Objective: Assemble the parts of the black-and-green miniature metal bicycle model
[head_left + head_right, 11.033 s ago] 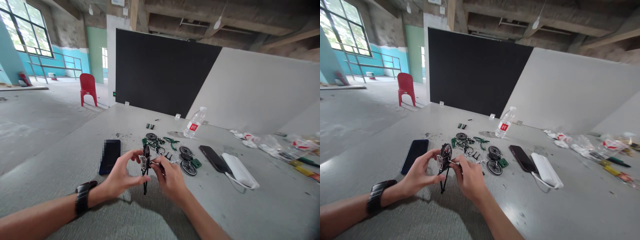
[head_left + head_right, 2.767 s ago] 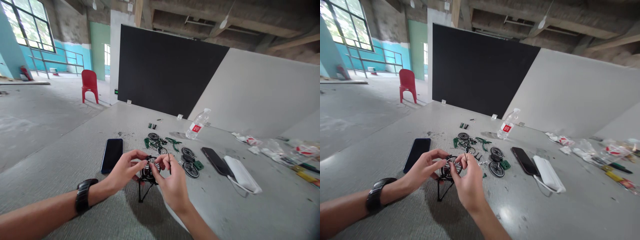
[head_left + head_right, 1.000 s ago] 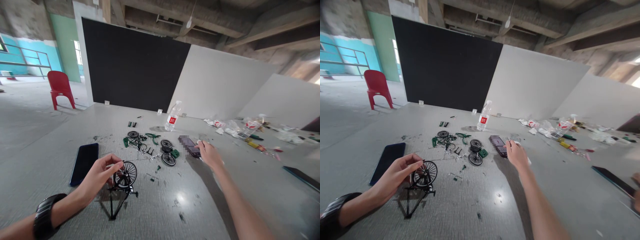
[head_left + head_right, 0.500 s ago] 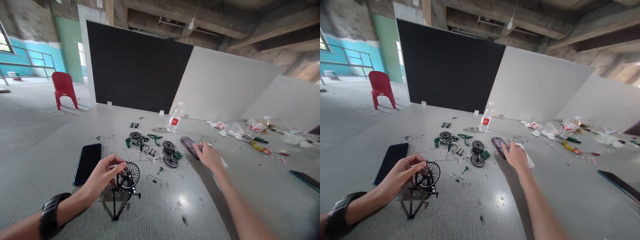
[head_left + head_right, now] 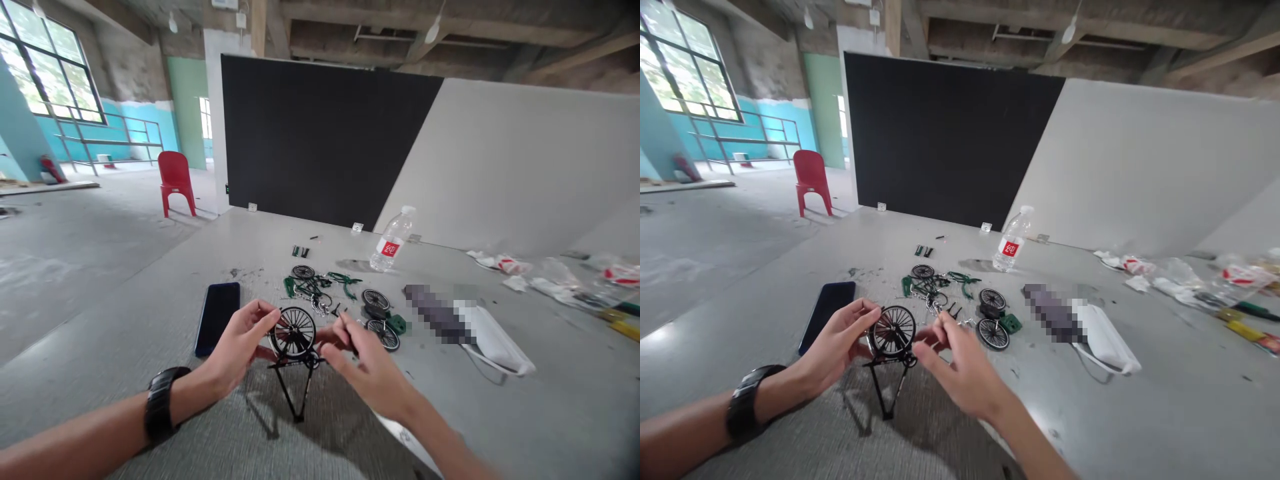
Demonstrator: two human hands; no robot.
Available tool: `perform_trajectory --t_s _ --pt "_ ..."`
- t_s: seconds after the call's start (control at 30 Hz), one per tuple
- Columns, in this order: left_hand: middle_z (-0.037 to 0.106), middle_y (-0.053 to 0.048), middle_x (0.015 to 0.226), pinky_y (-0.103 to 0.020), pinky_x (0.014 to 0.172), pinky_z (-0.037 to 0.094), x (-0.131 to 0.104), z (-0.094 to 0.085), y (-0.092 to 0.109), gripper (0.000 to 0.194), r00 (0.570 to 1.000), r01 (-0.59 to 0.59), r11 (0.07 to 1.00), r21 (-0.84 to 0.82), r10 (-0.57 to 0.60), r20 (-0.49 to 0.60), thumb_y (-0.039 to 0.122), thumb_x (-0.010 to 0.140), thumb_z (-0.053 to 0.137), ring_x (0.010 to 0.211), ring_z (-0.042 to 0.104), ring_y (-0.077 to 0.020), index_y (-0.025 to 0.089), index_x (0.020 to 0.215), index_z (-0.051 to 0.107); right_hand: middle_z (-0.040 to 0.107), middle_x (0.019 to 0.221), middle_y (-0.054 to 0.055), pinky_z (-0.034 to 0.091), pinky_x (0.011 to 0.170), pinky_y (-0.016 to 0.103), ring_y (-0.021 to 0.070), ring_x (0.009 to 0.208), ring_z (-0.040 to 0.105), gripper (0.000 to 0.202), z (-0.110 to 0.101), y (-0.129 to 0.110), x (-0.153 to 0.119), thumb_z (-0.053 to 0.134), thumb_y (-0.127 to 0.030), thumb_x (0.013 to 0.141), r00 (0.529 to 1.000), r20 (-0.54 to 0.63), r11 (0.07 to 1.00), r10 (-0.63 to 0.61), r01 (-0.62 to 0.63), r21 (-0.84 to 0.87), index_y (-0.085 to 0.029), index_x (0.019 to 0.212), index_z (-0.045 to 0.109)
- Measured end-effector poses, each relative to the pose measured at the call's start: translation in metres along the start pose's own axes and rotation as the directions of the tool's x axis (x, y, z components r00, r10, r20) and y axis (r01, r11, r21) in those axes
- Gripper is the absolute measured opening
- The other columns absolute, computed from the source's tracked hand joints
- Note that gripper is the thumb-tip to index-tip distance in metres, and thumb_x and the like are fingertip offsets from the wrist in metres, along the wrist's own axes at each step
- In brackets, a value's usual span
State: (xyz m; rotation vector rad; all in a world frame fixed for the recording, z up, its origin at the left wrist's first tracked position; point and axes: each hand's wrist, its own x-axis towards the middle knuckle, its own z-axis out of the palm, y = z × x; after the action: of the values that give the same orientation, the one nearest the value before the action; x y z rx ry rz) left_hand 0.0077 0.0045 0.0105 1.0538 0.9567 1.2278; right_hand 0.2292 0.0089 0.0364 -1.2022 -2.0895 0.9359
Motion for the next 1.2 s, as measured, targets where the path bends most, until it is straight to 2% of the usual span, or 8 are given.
perform_trajectory --t_s 0.1,0.2,0.37,0.6,0.77,0.87,1.03,1.2 --pt "0.056 -0.001 0.084 -0.020 0.051 0.053 0.000 0.000 0.000 0.029 1.000 -0.002 0.998 -0.068 0.003 0.020 0.045 0.086 0.065 0.077 0.055 -0.0145 0.018 0.087 0.054 0.045 0.076 -0.001 0.045 0.057 0.026 0.0142 0.070 0.050 0.035 0.014 0.002 -0.001 0.054 -0.046 0.093 1.000 -0.016 0.987 0.012 -0.009 0.161 -0.024 0.077 0.031" --pt "0.057 -0.001 0.083 -0.021 0.055 0.054 0.001 0.001 -0.001 0.029 1.000 0.014 0.994 -0.108 -0.011 0.028 0.043 0.085 0.067 0.075 0.055 -0.0135 0.017 0.086 0.055 0.038 0.075 -0.003 0.051 0.064 0.027 0.0121 0.068 0.047 0.036 0.017 0.008 0.000 0.055 -0.044 0.093 0.999 -0.033 0.936 0.032 -0.018 0.352 -0.024 0.077 0.029" --pt "0.062 -0.004 0.084 -0.019 0.058 0.051 0.004 0.001 0.000 0.030 0.999 0.047 0.994 -0.103 -0.046 0.013 0.042 0.082 0.071 0.076 0.057 -0.0131 0.013 0.087 0.063 0.039 0.075 -0.003 0.053 0.065 0.027 0.0118 0.069 0.048 0.038 0.017 0.011 0.002 0.059 -0.041 0.091 0.997 -0.068 0.907 0.036 -0.004 0.421 -0.024 0.076 0.028" --pt "0.066 -0.010 0.090 -0.028 0.067 0.055 0.004 -0.001 -0.002 0.038 0.990 0.045 0.999 -0.031 -0.041 0.137 0.048 0.086 0.064 0.084 0.059 -0.0181 0.010 0.092 0.071 0.050 0.080 -0.002 0.053 0.070 0.029 0.0132 0.073 0.059 0.040 0.018 0.014 0.003 0.060 -0.043 0.092 0.993 -0.109 0.854 0.049 0.015 0.520 -0.024 0.075 0.029" --pt "0.066 -0.008 0.084 -0.032 0.067 0.057 0.004 0.000 -0.007 0.038 0.973 0.058 0.998 0.039 -0.066 0.222 0.047 0.077 0.073 0.080 0.061 -0.0190 0.010 0.087 0.071 0.054 0.083 -0.001 0.054 0.075 0.032 0.0151 0.077 0.063 0.039 0.020 0.018 0.005 0.061 -0.044 0.091 0.983 -0.162 0.795 0.090 0.027 0.606 -0.024 0.076 0.031" --pt "0.069 -0.007 0.080 -0.030 0.065 0.057 0.005 0.001 -0.009 0.036 0.964 0.093 0.990 0.110 -0.117 0.237 0.044 0.075 0.075 0.072 0.063 -0.0166 0.011 0.087 0.072 0.055 0.090 -0.001 0.055 0.078 0.032 0.0148 0.081 0.063 0.039 0.023 0.022 0.005 0.063 -0.042 0.091 0.978 -0.194 0.792 0.081 0.055 0.608 -0.024 0.076 0.032" --pt "0.071 -0.007 0.075 -0.027 0.062 0.056 0.006 0.002 -0.008 0.035 0.974 0.093 0.985 0.145 -0.121 0.191 0.046 0.080 0.070 0.067 0.065 -0.0156 0.012 0.073 0.070 0.060 0.106 0.006 0.055 0.084 0.036 0.0187 0.089 0.064 0.038 0.024 0.025 0.004 0.064 -0.043 0.089 0.977 -0.203 0.845 0.067 0.053 0.533 -0.024 0.077 0.034" --pt "0.067 -0.005 0.073 -0.028 0.065 0.058 0.009 -0.001 -0.010 0.036 0.983 0.075 0.996 0.058 -0.083 0.162 0.048 0.080 0.071 0.068 0.063 -0.0144 0.012 0.075 0.067 0.062 0.114 0.010 0.052 0.085 0.037 0.0219 0.099 0.064 0.038 0.016 0.023 0.003 0.063 -0.038 0.090 0.940 -0.334 0.970 -0.061 0.135 0.203 -0.024 0.074 0.031"
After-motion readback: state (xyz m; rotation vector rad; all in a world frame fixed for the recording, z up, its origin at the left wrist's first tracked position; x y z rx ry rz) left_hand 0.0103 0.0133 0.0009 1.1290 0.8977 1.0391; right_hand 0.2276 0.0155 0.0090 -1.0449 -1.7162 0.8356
